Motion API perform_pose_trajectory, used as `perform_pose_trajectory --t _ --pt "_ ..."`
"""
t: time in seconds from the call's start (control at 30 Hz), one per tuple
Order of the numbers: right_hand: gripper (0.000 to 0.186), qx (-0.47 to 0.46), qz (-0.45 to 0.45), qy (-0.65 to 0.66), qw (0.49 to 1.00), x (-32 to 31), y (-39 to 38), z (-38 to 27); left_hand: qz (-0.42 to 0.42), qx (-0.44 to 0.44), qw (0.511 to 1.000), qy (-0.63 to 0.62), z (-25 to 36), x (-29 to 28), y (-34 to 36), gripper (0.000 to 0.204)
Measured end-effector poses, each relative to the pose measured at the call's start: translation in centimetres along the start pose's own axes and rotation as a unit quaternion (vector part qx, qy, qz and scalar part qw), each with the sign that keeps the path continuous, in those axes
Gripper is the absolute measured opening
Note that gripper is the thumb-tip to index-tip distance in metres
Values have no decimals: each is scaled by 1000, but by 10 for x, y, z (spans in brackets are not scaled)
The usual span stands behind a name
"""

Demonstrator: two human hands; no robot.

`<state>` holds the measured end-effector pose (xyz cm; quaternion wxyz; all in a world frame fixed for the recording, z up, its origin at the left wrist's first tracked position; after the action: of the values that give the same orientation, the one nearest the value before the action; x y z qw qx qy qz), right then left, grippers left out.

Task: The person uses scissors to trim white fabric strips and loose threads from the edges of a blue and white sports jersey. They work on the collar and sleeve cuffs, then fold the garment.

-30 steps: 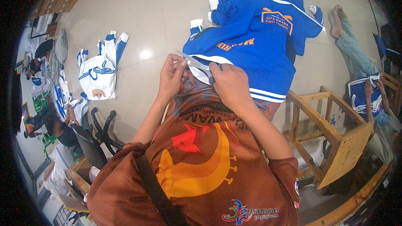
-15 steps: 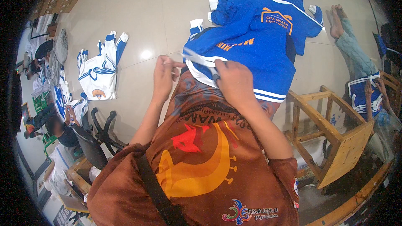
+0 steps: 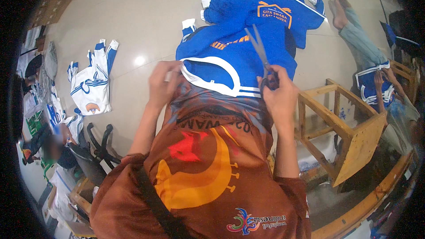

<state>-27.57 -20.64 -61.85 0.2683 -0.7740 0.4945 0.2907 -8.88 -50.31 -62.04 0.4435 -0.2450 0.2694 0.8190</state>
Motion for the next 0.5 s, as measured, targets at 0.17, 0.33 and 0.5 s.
perform_pose_trajectory --t 0.17,0.33,0.5 --pt "37 1 12 43 999 11 -7 1 -289 72 954 -19 58 112 -1 20" --pt "37 43 36 83 995 3 -9 19 -430 -20 892 -137 63 158 4 35" --pt "42 71 29 158 984 15 -19 18 -401 -92 848 -334 71 168 -1 54"
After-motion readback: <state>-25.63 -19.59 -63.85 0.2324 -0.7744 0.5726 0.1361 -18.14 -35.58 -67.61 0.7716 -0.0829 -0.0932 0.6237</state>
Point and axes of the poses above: each hand's wrist, its own y-axis towards the middle knuckle, its own x-axis out of the palm, z = x × y, the point moved 10 cm from there along y, towards the middle knuckle
